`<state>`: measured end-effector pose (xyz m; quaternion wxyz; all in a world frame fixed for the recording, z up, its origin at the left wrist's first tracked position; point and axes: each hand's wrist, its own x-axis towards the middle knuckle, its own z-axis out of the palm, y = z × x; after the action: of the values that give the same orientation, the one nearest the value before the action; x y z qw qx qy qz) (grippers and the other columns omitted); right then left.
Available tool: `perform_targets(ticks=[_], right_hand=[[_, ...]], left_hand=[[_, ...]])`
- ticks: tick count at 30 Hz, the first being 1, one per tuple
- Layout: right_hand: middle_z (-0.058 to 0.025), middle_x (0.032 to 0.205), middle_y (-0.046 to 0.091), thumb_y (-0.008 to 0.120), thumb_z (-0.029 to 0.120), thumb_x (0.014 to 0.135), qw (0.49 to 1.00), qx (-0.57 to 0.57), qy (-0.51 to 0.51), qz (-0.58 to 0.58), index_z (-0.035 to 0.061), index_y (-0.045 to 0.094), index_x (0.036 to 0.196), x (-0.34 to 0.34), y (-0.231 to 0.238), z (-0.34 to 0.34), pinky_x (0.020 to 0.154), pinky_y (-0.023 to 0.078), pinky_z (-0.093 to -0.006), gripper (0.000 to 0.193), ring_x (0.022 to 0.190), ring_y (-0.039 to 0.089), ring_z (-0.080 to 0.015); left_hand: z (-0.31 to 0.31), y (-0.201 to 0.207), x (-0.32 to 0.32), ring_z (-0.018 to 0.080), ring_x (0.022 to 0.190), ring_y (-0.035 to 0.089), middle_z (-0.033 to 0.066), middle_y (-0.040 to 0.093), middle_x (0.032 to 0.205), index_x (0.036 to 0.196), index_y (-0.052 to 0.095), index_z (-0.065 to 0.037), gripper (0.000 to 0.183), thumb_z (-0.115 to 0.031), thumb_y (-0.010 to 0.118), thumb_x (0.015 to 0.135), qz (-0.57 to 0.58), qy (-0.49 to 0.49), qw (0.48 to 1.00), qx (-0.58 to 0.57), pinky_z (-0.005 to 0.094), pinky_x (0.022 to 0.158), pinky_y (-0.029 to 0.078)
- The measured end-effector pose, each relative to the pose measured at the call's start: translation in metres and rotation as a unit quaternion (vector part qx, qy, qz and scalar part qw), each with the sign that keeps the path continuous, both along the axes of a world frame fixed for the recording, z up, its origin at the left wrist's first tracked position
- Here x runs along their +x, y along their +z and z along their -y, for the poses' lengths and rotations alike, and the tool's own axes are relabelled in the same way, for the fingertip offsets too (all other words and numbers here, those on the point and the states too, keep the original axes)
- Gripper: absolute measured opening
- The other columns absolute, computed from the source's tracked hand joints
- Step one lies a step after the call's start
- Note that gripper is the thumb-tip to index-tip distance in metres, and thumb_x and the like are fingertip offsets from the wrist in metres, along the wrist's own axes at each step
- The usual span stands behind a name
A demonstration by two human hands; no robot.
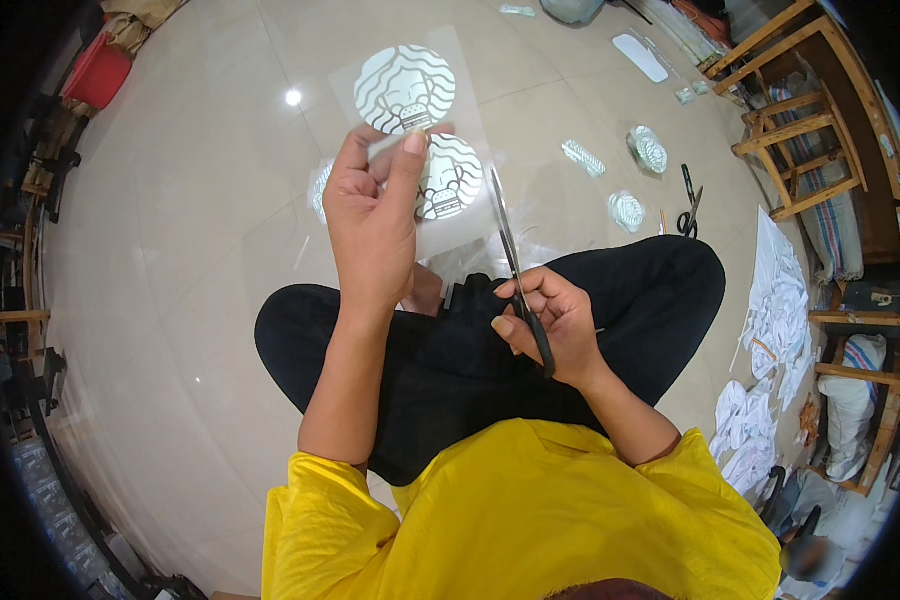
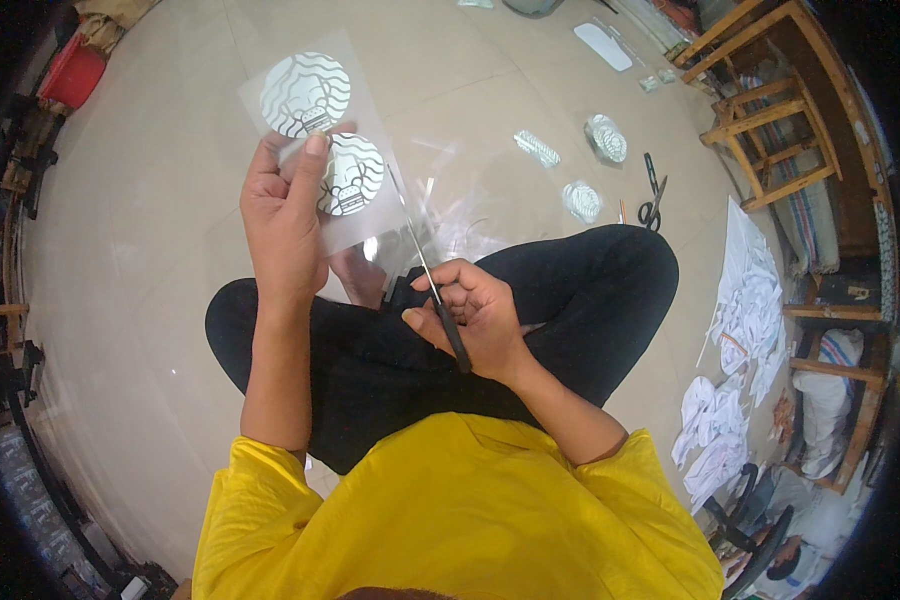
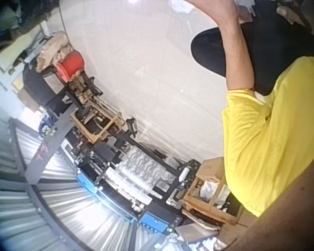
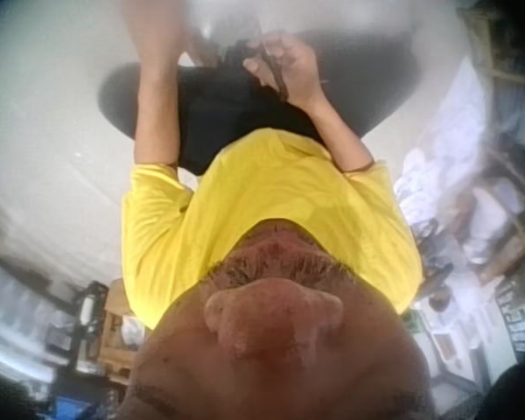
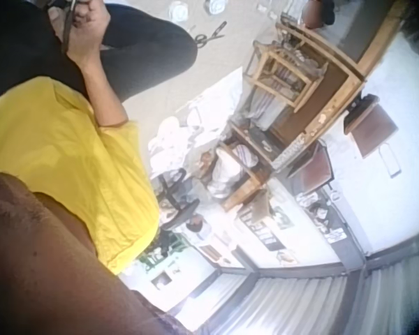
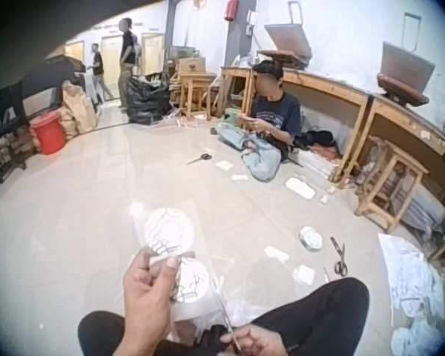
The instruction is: The person sits on the floor and uses scissors to cut out circular decorative shapes from a transparent sheet. They repeatedly trim the edges of each circle, place the finished pieces on the floor, and continue cutting additional shapes from the same sheet.
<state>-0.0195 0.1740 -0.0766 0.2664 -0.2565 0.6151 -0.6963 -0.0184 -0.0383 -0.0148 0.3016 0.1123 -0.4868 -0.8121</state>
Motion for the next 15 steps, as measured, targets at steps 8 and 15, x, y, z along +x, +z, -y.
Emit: perform_targets(ticks=[8, 15], right_hand=[[0.0015, 0.068, 0.065, 0.079, 0.004, 0.089, 1.0, 0.017, -0.005, 0.021, 0.0018, 0.061, 0.111, 0.0019, -0.0007, -0.0027, 0.052, 0.038, -0.0161, 0.029, 0.055, 0.055, 0.0001], [0.0008, 0.071, 0.061, 0.075, 0.003, 0.09, 1.0, 0.009, 0.002, 0.005, -0.0014, 0.058, 0.112, -0.0038, 0.0066, 0.0004, 0.054, 0.043, -0.017, 0.028, 0.056, 0.054, -0.0028]], left_hand=[[-0.0003, 0.0023, 0.0006, 0.0111, 0.084, 0.07, 0.0191, 0.074, 0.108, 0.121, 0.053, 0.003, 0.024, -0.01, 0.061, 0.103, 0.005, 0.006, 1.0, -0.003, 0.0235, 0.072, 0.057], [-0.0049, 0.0029, 0.002, 0.011, 0.086, 0.07, 0.0192, 0.074, 0.108, 0.121, 0.052, 0.003, 0.025, -0.01, 0.061, 0.103, 0.012, -0.014, 1.0, -0.018, 0.0232, 0.073, 0.057]])
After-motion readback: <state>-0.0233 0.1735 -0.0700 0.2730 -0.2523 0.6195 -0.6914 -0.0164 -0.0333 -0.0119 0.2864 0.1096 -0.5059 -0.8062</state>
